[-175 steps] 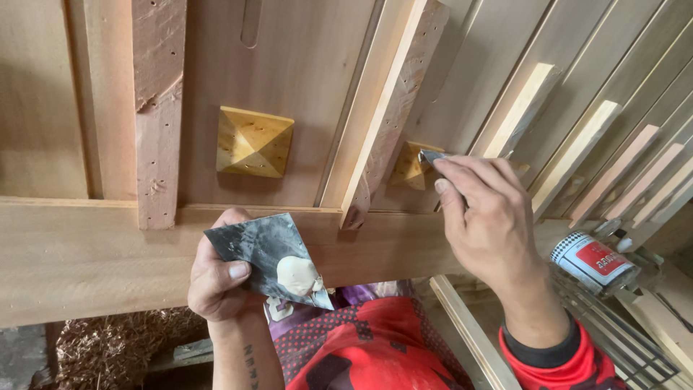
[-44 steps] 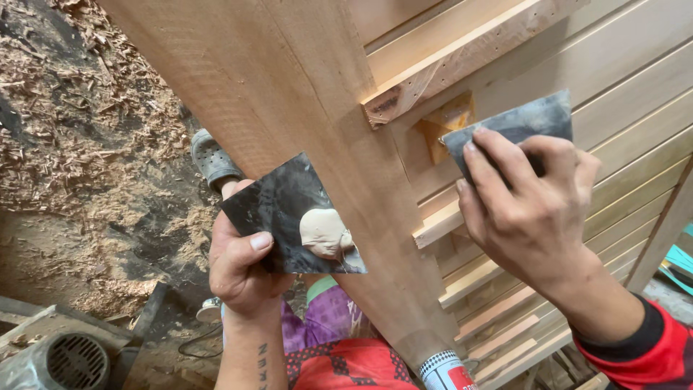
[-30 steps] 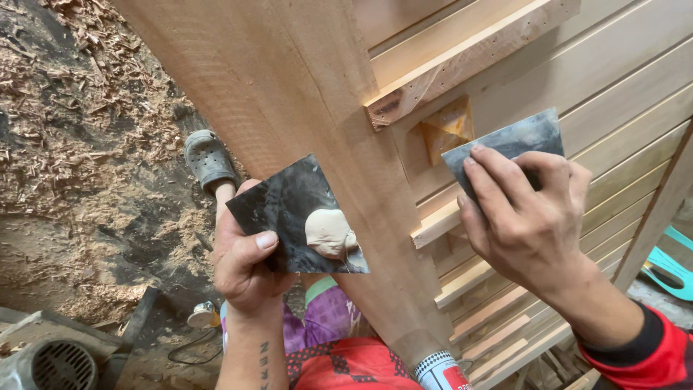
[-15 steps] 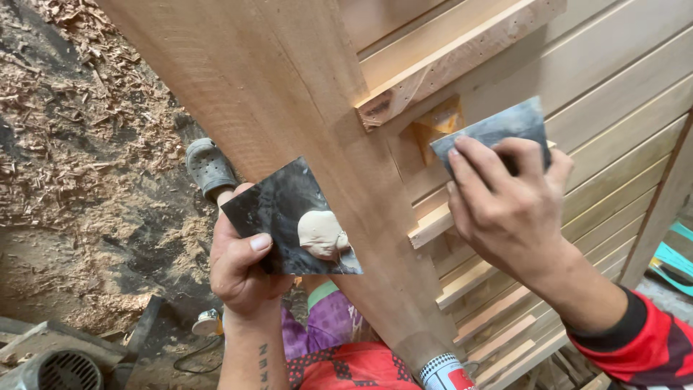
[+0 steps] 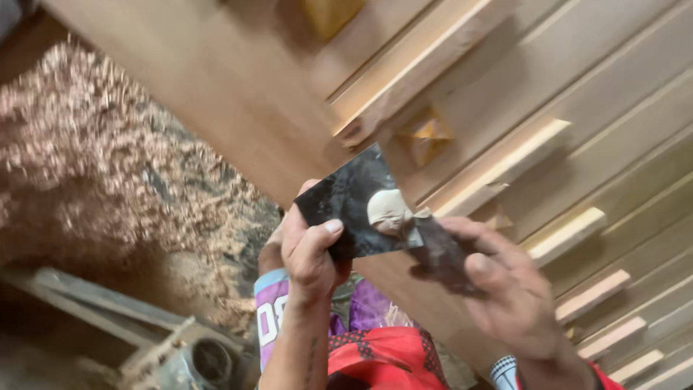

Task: The person mixes a beige wood filler on a small square card using a putty knife and a small bottle. They then apply the filler to the joints of a wooden frame with pyramid-shaped protrusions, smoothing it with the putty knife and sanding the area with a sanding block.

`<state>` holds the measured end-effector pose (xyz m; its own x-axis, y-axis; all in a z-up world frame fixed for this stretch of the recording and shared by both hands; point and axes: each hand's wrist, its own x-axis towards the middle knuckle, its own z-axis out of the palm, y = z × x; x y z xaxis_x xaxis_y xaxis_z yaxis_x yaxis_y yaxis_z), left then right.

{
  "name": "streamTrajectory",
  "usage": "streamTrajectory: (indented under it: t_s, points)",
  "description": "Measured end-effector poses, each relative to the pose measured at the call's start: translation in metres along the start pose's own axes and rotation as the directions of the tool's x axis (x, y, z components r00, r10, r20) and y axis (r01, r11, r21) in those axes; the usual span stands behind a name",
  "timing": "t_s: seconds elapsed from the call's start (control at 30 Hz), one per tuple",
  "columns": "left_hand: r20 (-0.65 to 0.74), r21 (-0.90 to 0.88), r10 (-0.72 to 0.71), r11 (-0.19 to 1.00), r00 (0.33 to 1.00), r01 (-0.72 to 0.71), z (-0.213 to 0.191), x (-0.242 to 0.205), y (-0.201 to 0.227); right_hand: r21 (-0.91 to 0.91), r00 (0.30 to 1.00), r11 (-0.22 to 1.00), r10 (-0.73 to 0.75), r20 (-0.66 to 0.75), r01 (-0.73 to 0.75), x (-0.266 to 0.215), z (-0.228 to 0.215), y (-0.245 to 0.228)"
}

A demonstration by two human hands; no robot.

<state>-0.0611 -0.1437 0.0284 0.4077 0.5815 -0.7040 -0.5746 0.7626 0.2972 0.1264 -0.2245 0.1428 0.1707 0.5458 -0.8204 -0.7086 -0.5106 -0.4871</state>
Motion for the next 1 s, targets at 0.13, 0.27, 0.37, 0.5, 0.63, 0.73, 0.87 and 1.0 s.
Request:
streamTrajectory:
  t_s: [0.13,0.27,0.37,0.5,0.63,0.73,0.87,1.0]
  points:
    - [0.01,0.162,-0.05,0.986,0.999,0.048,0.034,0.018,0.015,-0.022,0.996,0.999,-0.052,-0.078,0.05,-0.01,0.007,0.01]
    - [0.036,0.213,-0.147,0.968,0.989,0.136,0.035,0.048,0.049,-0.487,0.979,0.871,-0.154,-0.136,0.069,0.01,0.042,0.009]
    - [0.039,0.241,-0.22,0.949,0.975,0.205,0.029,0.085,0.092,-0.638,0.951,0.77,-0.197,-0.239,0.0,0.041,0.089,-0.004]
    - [0.106,0.327,-0.377,0.887,0.92,0.326,0.021,0.131,0.156,-0.969,0.852,0.242,-0.517,-0.081,0.054,0.071,0.158,-0.036]
    - [0.236,0.505,-0.475,0.805,0.848,0.311,0.035,0.164,0.207,-0.999,0.821,0.026,-0.571,0.005,0.025,0.098,0.212,-0.064]
    - [0.228,0.612,-0.537,0.728,0.812,0.309,0.052,0.173,0.228,-0.999,0.832,-0.028,-0.555,0.002,-0.016,0.108,0.236,-0.079]
    - [0.264,0.727,-0.538,0.656,0.8,0.202,0.069,0.177,0.24,-0.997,0.827,-0.021,-0.56,-0.052,-0.077,0.105,0.25,-0.083]
    - [0.307,0.805,-0.512,0.589,0.802,0.068,0.082,0.165,0.231,-0.988,0.811,0.119,-0.565,-0.15,-0.1,0.091,0.243,-0.07]
